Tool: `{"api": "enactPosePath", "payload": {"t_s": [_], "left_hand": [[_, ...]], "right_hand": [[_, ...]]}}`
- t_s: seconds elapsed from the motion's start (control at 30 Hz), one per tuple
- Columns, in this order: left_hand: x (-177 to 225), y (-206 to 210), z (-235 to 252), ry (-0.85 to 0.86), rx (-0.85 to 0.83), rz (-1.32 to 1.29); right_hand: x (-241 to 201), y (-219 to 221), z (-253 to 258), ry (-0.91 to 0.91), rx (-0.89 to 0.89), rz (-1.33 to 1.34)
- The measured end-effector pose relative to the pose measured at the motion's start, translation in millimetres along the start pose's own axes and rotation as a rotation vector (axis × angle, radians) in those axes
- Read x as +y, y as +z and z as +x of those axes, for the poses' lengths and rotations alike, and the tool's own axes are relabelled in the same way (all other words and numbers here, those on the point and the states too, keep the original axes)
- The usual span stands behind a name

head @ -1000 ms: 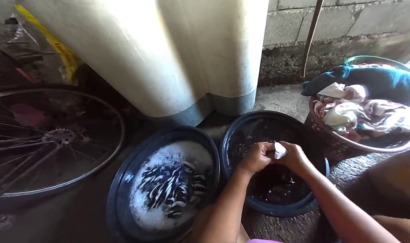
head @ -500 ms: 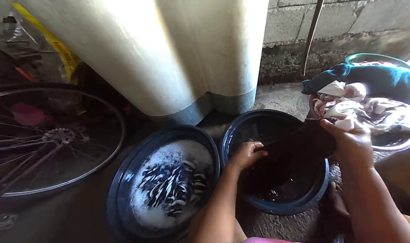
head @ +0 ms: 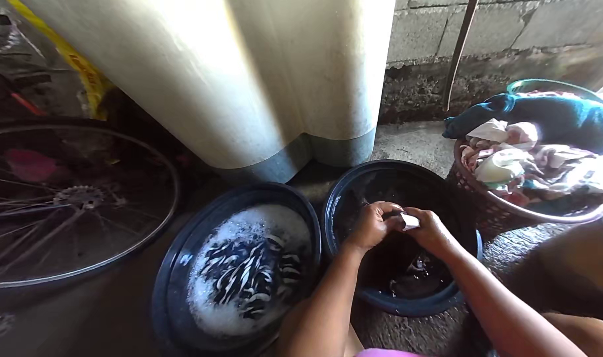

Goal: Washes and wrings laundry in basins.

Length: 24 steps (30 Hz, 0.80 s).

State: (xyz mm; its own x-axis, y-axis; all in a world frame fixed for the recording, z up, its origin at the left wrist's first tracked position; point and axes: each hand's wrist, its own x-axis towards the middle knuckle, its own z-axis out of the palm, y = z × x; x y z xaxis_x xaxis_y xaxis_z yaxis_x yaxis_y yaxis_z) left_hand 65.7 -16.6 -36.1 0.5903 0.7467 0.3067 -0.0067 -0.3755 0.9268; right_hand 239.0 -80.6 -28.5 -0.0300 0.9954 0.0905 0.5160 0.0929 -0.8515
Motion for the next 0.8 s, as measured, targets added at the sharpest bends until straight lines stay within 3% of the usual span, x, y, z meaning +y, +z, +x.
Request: {"api": "enactPosePath", "payload": {"t_s": [0.07,0.2,0.27,0.47,0.6,0.8], "left_hand": [[1,-9,1,-0.003,-0.006,0.037],[3,-26,-2,-0.146,-0.142,0.435],[7,-30,-3,-0.208,-0.178,0.508],[5,-45,-8,-0.09,0.105,0.159],[6,-13,-8,0.009,0.039,-0.046],[4,-6,-7,0.11,0.03,0.064]], "right_hand": [[-2,-5,0,-0.022,0.051,0.0],[-7,-22,-2,-0.063,0.121,0.014],[-11,-29,-4,-0.092,0.144,0.018],[-8,-37,-4,-0.091,0.158,0.023],[-8,-17,0,-0.033,0.111,-0.033],[-7,-3,0,-0.073,0.115,-0.087]]}}
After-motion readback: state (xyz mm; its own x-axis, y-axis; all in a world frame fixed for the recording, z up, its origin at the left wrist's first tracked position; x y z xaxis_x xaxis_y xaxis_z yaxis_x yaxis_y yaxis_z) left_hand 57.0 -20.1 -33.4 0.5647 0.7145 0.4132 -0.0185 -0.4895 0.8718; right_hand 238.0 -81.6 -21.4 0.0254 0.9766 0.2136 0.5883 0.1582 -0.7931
